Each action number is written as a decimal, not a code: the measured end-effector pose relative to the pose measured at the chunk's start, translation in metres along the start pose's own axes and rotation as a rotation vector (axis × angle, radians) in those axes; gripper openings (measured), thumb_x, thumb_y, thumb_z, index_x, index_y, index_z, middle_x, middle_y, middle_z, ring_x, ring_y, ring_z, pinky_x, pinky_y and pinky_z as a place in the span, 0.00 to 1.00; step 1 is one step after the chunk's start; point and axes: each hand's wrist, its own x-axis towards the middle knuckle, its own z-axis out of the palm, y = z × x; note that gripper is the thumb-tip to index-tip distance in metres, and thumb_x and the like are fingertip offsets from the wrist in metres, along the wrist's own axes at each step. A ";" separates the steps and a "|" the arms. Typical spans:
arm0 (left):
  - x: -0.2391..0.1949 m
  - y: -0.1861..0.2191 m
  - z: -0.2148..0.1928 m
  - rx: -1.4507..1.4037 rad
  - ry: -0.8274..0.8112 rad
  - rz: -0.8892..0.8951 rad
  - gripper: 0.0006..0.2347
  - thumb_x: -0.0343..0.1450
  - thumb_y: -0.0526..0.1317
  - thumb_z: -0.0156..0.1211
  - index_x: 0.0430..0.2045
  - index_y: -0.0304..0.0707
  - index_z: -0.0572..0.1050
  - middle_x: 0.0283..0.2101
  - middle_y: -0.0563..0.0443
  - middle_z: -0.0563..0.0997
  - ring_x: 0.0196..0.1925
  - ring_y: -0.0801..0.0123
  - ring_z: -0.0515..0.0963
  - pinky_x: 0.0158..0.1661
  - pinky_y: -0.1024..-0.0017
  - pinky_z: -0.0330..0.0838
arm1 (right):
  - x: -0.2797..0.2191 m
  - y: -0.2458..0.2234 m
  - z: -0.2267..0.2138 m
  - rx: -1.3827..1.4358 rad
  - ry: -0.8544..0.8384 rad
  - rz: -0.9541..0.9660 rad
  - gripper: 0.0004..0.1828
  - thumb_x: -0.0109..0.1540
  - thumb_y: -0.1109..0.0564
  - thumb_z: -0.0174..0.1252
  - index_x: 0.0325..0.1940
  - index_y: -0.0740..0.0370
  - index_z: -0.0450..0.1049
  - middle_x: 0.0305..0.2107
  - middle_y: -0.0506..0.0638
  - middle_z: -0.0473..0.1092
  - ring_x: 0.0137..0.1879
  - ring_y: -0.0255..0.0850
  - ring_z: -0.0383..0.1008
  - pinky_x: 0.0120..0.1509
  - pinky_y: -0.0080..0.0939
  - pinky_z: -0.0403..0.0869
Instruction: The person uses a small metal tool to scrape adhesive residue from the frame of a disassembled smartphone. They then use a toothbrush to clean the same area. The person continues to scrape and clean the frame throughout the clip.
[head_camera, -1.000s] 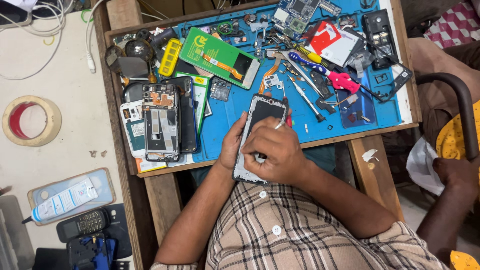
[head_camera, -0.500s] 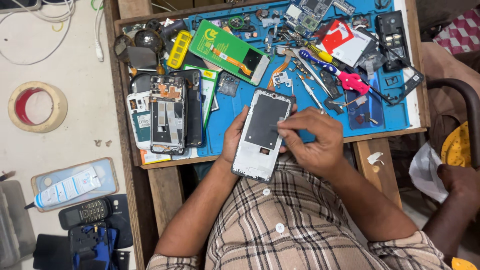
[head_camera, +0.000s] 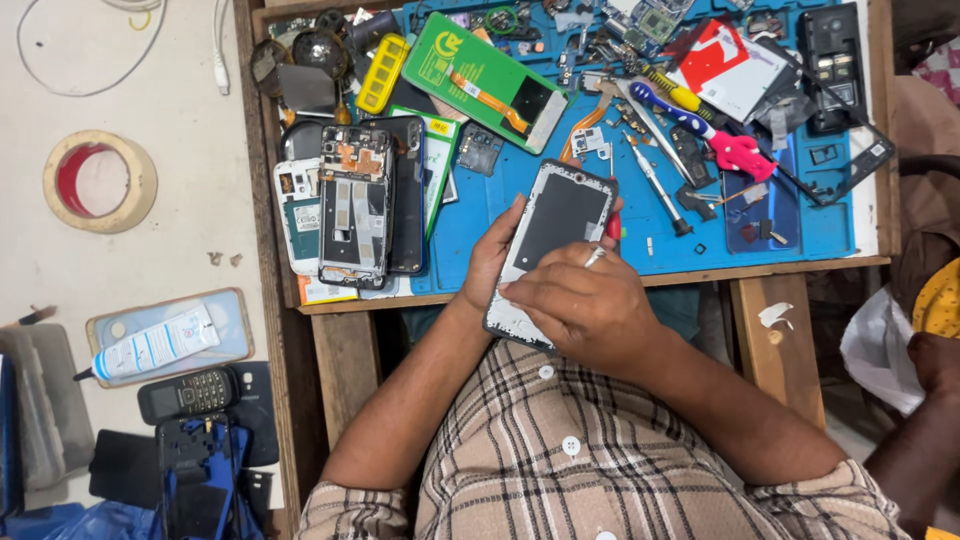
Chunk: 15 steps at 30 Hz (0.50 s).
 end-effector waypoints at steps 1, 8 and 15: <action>-0.001 0.000 -0.001 -0.010 -0.004 -0.009 0.29 0.82 0.54 0.36 0.75 0.31 0.53 0.73 0.30 0.62 0.72 0.46 0.67 0.72 0.53 0.62 | -0.001 -0.002 0.000 -0.067 0.001 -0.023 0.13 0.54 0.64 0.70 0.42 0.56 0.83 0.35 0.45 0.75 0.45 0.42 0.76 0.49 0.43 0.74; -0.001 0.000 -0.010 -0.042 -0.095 -0.009 0.29 0.85 0.55 0.35 0.76 0.28 0.54 0.73 0.29 0.64 0.67 0.43 0.73 0.65 0.52 0.72 | -0.001 -0.011 0.004 0.069 -0.011 0.006 0.10 0.52 0.62 0.70 0.37 0.56 0.81 0.32 0.47 0.69 0.43 0.45 0.72 0.48 0.47 0.71; 0.000 -0.002 -0.013 -0.010 -0.085 0.010 0.28 0.84 0.54 0.34 0.75 0.30 0.54 0.72 0.29 0.64 0.66 0.43 0.74 0.63 0.53 0.74 | -0.003 -0.007 0.008 0.077 -0.017 -0.004 0.09 0.53 0.60 0.71 0.35 0.55 0.81 0.31 0.45 0.69 0.41 0.43 0.71 0.47 0.46 0.69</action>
